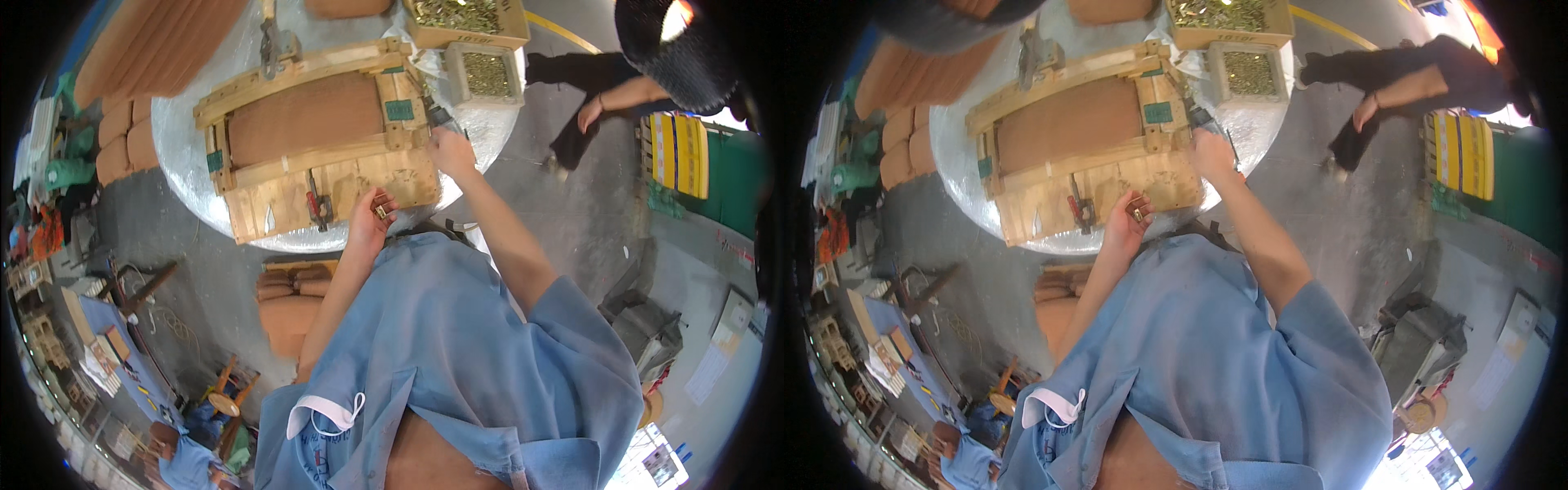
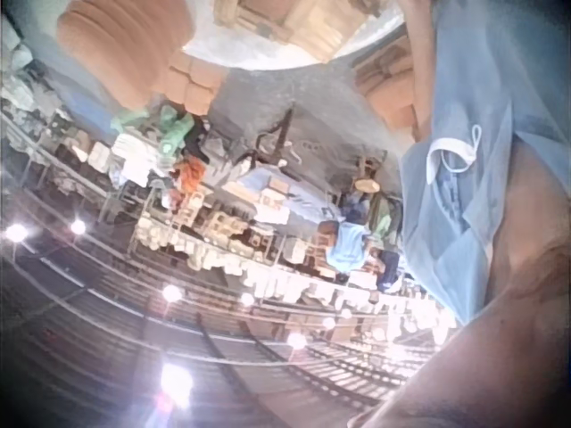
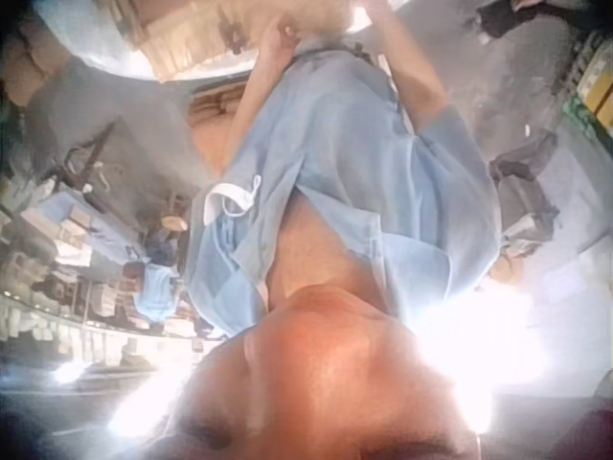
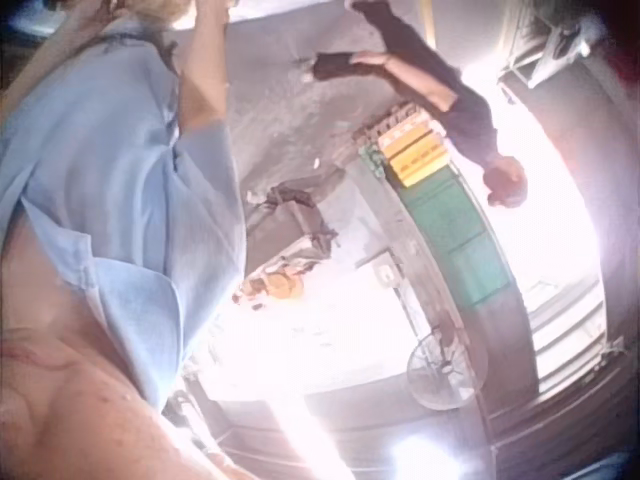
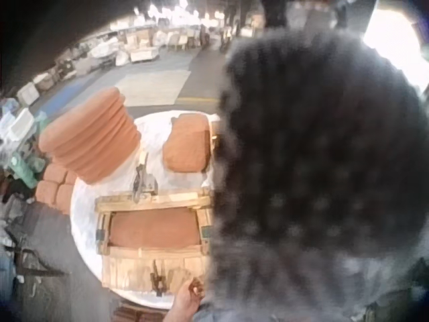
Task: The person places a brown curved panel into a wooden jig, secures it with a clamp, and uses a pneumatic drill to drive fasteners into the panel. The person then removes the panel and repeats the process with another piece.
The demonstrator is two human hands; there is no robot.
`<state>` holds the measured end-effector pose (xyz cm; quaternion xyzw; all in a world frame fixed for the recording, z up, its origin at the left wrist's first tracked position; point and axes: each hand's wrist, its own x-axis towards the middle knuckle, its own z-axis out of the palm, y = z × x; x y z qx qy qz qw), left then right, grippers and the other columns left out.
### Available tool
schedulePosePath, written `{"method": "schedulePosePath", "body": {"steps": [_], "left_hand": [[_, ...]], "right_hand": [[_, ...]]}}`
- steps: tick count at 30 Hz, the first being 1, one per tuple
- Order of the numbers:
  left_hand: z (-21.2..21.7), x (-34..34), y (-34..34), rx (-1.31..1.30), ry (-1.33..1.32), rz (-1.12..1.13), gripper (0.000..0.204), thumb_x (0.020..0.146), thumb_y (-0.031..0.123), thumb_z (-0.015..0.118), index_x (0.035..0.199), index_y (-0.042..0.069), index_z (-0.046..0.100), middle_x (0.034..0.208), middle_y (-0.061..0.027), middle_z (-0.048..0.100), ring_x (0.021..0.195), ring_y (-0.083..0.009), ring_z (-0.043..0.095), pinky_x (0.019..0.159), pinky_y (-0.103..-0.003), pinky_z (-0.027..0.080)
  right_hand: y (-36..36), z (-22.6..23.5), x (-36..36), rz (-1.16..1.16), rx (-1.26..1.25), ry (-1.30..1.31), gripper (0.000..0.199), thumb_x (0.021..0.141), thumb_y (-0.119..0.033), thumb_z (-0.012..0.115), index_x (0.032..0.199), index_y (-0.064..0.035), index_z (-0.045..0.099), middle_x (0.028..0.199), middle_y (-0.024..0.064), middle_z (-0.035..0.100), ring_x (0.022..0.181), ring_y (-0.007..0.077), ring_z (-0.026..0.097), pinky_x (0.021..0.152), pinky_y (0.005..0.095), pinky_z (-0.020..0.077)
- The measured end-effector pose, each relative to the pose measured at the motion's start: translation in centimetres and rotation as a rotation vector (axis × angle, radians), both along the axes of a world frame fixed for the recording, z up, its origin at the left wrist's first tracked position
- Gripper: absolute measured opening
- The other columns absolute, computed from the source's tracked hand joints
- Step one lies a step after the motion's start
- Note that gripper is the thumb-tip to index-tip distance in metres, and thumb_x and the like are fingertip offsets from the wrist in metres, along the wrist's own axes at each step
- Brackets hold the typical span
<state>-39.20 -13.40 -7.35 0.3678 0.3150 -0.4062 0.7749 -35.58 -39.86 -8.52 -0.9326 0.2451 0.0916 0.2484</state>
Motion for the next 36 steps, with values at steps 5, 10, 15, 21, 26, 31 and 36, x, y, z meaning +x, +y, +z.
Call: {"method": "schedulePosePath", "body": {"steps": [5,10,15,21,26,31,36], "left_hand": [[1.5,-2.8,1.0,0.042,0.011,0.118,0.025,0.108,0.029,0.058,0.119,0.007,0.06,0.101,-0.008,0.068,0.091,-0.0215,0.07,0.078,-0.037,0.059],[0.5,-4.1,-1.1,0.012,-0.053,0.153,0.028,0.107,0.03,0.059,0.119,0.005,0.061,0.101,-0.0088,0.067,0.09,-0.0225,0.07,0.078,-0.037,0.06],[-1.9,-2.1,-5.5,-0.122,-0.099,0.276,0.031,0.106,0.033,0.061,0.115,0.003,0.062,0.099,-0.0109,0.069,0.083,-0.0217,0.071,0.073,-0.037,0.061],[-1.5,-0.5,-5.8,-0.24,-0.184,0.425,0.032,0.107,0.033,0.061,0.114,0.002,0.062,0.096,-0.0122,0.07,0.081,-0.022,0.072,0.069,-0.036,0.061],[-2.0,1.0,-5.0,-0.218,-0.171,0.518,0.031,0.107,0.033,0.061,0.115,0.003,0.062,0.097,-0.011,0.069,0.082,-0.021,0.071,0.072,-0.035,0.06],[-1.7,1.8,-4.3,-0.209,-0.166,0.552,0.03,0.107,0.031,0.06,0.119,0.004,0.062,0.101,-0.0103,0.068,0.086,-0.0203,0.069,0.076,-0.033,0.059],[-2.6,1.9,-5.8,-0.142,-0.195,0.422,0.029,0.106,0.033,0.062,0.115,0.006,0.066,0.105,-0.006,0.067,0.094,-0.0168,0.067,0.083,-0.033,0.056]], "right_hand": [[0.3,-2.4,2.0,0.134,-0.199,0.087,0.039,0.097,-0.037,0.062,0.105,-0.0005,0.075,0.098,0.0282,0.076,0.099,0.0473,0.074,0.086,0.0557,0.0574],[0.8,-0.4,1.5,0.202,-0.262,0.004,0.039,0.096,-0.043,0.066,0.103,-0.0059,0.076,0.097,0.0224,0.078,0.099,0.0432,0.075,0.082,0.0528,0.0582],[-2.5,-2.1,3.0,0.334,-0.172,0.171,0.032,0.098,-0.034,0.066,0.103,-0.0028,0.07,0.089,0.0142,0.079,0.075,0.0243,0.078,0.069,0.0402,0.0589],[-2.5,-1.6,4.5,0.326,0.073,0.289,0.025,0.105,-0.02,0.057,0.115,0.0022,0.055,0.086,0.0146,0.073,0.068,0.0192,0.073,0.054,0.0314,0.0598],[-3.5,-3.0,6.4,0.254,0.13,0.413,0.023,0.105,-0.016,0.053,0.112,0.0064,0.052,0.088,0.0161,0.07,0.069,0.0227,0.074,0.053,0.0342,0.0623],[-3.3,-3.1,6.9,0.204,0.159,0.409,0.025,0.106,-0.016,0.054,0.111,0.008,0.052,0.085,0.0163,0.069,0.067,0.0241,0.074,0.053,0.0357,0.0624],[-2.4,-1.2,5.3,0.154,0.227,0.328,0.021,0.1,-0.016,0.063,0.108,0.0038,0.058,0.079,0.0133,0.069,0.065,0.0199,0.072,0.051,0.0312,0.0581]]}}
